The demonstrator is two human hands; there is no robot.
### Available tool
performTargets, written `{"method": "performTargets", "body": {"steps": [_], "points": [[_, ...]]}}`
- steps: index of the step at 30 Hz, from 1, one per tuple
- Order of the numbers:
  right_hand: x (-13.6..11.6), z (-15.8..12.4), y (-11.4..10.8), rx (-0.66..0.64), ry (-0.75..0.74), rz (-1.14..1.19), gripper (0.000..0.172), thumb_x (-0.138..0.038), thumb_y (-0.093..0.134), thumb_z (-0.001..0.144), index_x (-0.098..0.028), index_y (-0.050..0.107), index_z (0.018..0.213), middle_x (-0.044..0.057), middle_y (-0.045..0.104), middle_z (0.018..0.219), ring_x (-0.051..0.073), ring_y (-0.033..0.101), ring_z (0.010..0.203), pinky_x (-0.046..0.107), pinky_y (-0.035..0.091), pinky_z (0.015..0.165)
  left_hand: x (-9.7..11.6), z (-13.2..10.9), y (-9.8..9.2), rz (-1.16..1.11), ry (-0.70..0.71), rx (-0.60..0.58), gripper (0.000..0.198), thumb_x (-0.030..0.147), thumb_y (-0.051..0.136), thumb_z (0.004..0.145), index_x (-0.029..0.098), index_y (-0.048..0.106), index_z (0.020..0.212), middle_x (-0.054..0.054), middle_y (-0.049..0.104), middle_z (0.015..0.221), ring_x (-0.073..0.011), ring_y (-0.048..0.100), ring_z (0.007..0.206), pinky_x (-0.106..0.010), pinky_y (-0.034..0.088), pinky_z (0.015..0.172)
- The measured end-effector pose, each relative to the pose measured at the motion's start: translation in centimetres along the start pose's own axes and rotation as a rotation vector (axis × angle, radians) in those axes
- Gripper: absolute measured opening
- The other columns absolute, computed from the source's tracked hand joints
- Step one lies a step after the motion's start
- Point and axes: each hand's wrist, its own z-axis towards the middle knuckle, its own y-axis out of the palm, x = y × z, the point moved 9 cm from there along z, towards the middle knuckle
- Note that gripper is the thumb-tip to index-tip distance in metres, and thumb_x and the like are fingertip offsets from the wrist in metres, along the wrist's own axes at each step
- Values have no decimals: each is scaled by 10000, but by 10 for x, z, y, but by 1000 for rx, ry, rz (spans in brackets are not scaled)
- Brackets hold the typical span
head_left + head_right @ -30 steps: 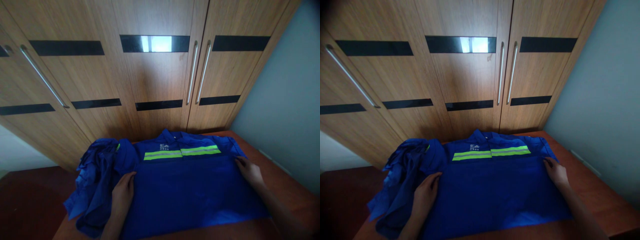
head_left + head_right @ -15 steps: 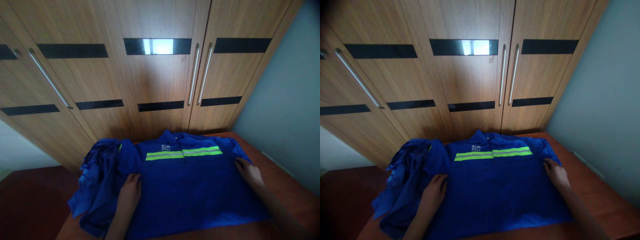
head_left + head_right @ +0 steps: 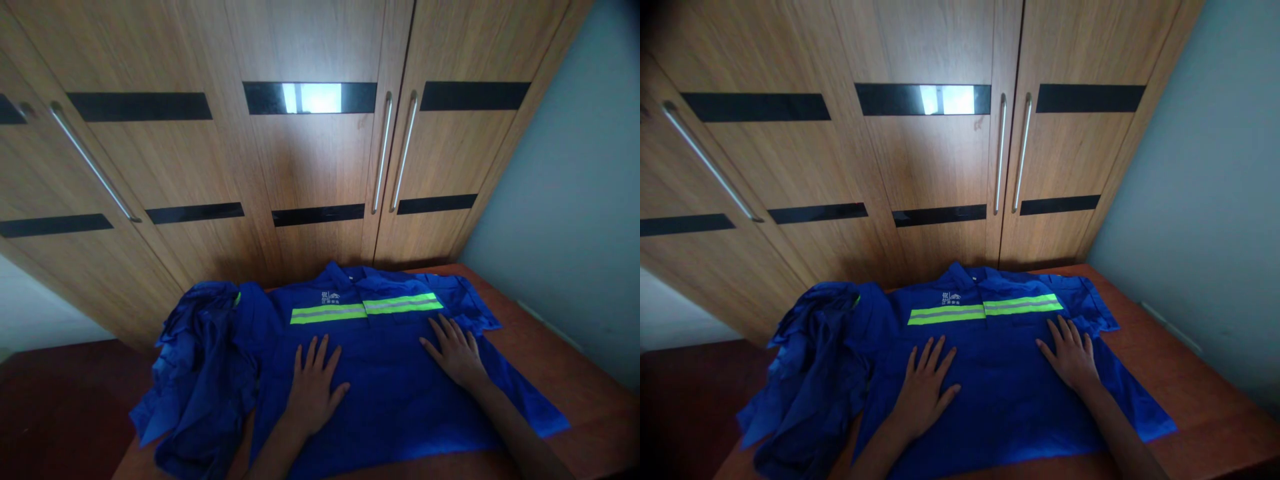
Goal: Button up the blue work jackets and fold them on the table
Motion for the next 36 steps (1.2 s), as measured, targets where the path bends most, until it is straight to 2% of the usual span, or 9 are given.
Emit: {"method": "performTargets", "body": {"steps": [7,11,15,17,19,23,27,31,36], "points": [[27,-12,3,-54,37,38,684,-649,333,870,-207,451,1379,119,393,1472,322,320,1363,600,255,1059,9,-17,10,-8,-19,-27,631,518,367,924,342,164,1495,-74,180,1576,-360,186,1423,-650,186,1091],[12,33,-25,-65,32,136,534,-586,393,880,-170,664,1076,169,646,1150,360,578,1112,629,314,1004,12,-9,2,-52,-52,-130,633,509,482,864,324,330,1451,-95,267,1549,-374,247,1401,-639,220,1085],[-44,123,-58,-11,-164,478,375,-364,416,910,-164,631,1144,147,641,1198,282,580,1144,435,417,1008,-14,45,-35,-80,-104,-132,407,417,481,876,244,584,1229,-106,567,1326,-296,499,1240,-494,347,1061],[-72,167,-58,-41,-214,522,376,-332,412,921,-171,605,1199,116,629,1239,227,586,1147,353,425,1013,-46,86,-53,-72,-209,-74,334,356,429,908,216,609,1152,-102,652,1163,-250,603,1079,-413,425,983],[-97,199,-50,-96,-257,554,386,-320,453,909,-167,585,1237,99,621,1262,197,603,1126,300,454,975,-79,126,-58,-58,-283,-44,340,328,388,927,177,592,1152,-140,642,1146,-272,594,1088,-435,429,960],[-127,231,-22,-249,-321,560,306,-292,592,829,-173,679,1098,64,735,1017,196,688,910,266,518,810,-133,181,-31,-90,-351,-85,309,324,472,906,146,604,1122,-171,636,1143,-290,598,1082,-433,456,908],[-129,246,-6,-292,-326,528,134,-271,627,786,-200,741,792,31,749,820,199,684,801,259,500,753,-154,208,7,-189,-297,-158,316,404,529,904,137,637,1035,-114,660,1076,-221,622,1008,-396,485,880],[-115,259,-3,-160,-204,525,264,-306,503,881,-193,710,999,61,723,1018,215,640,971,298,461,862,-156,231,30,-279,-252,-185,362,454,512,915,144,617,1068,-75,654,1050,-199,628,953,-415,510,844],[-109,257,1,-66,-127,573,363,-345,398,944,-187,612,1191,106,624,1243,243,553,1147,350,399,969,-143,253,41,-376,-175,-165,286,360,571,900,151,602,1094,-75,626,1113,-200,616,975,-420,515,854]]}}
